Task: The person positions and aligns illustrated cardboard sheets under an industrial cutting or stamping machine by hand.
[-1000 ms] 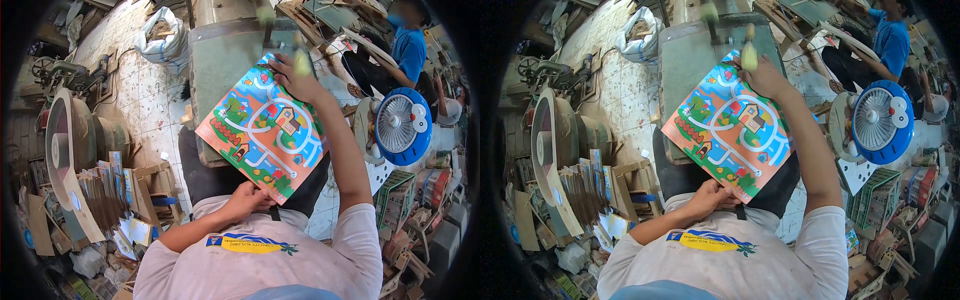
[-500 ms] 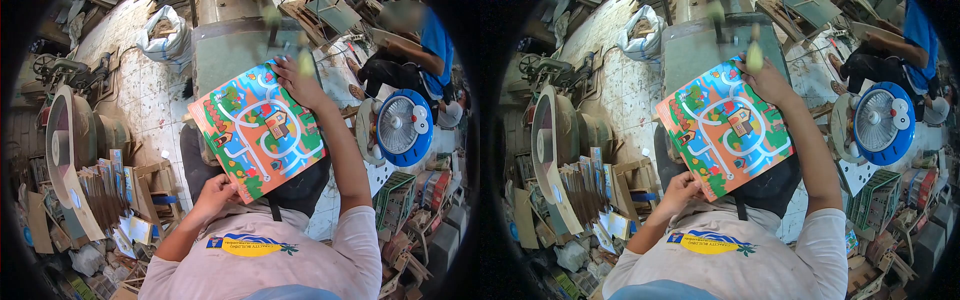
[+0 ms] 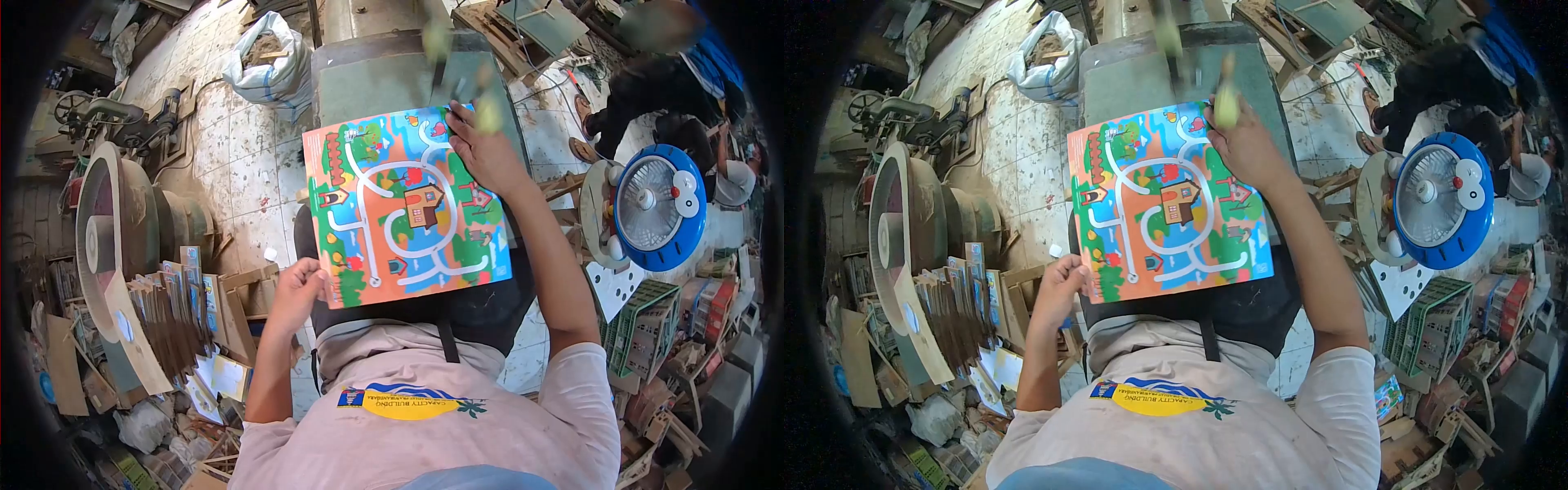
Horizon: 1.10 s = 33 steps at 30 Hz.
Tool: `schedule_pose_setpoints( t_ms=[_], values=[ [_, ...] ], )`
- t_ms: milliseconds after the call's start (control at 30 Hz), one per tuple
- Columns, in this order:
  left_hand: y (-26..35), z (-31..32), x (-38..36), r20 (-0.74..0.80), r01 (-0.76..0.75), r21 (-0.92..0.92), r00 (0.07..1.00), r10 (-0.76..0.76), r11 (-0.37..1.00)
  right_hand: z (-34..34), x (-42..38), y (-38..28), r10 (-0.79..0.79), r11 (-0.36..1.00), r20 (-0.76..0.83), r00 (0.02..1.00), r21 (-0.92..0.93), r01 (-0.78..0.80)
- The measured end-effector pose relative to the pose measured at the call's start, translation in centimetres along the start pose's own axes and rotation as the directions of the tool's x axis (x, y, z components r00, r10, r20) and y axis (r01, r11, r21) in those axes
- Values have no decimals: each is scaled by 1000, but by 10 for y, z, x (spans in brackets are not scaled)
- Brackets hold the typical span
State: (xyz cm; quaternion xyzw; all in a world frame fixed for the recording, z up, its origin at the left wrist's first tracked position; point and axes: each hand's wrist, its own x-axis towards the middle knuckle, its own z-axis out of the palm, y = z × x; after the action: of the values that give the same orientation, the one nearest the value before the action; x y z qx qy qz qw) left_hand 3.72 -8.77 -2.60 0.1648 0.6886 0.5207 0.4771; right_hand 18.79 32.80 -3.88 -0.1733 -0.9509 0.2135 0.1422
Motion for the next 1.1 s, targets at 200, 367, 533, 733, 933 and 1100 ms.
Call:
schedule_pose_setpoints(
  t_ms=[200, 367, 533, 733, 933, 1100],
  values=[
    [2, -5, 1, -91, -15, 29, 996, 18, 999, 1, -7, -19, 9, 999, -42, 999, -51, -11],
    [20, 32, -34, -142, -94, 165, 983, 117, 982, 3, -9, -23, 28, 999, -27, 999, -26, -29],
    [-2, 25, -31, -154, -114, 276, 975, 161, 954, 1, -9, -29, 68, 997, 20, 997, 46, -69],
    [-4, 22, -31, -150, -138, 354, 968, 202, 925, 4, -10, -26, 28, 999, 4, 1000, 15, -28],
    [1, 21, -29, -155, -154, 357, 963, 222, 921, 0, -7, -30, 43, 999, 38, 998, 11, -43],
    [4, 15, -25, -154, -131, 348, 969, 195, 928, 2, -9, -27, 18, 1000, -8, 1000, 25, -18]
  ],
)
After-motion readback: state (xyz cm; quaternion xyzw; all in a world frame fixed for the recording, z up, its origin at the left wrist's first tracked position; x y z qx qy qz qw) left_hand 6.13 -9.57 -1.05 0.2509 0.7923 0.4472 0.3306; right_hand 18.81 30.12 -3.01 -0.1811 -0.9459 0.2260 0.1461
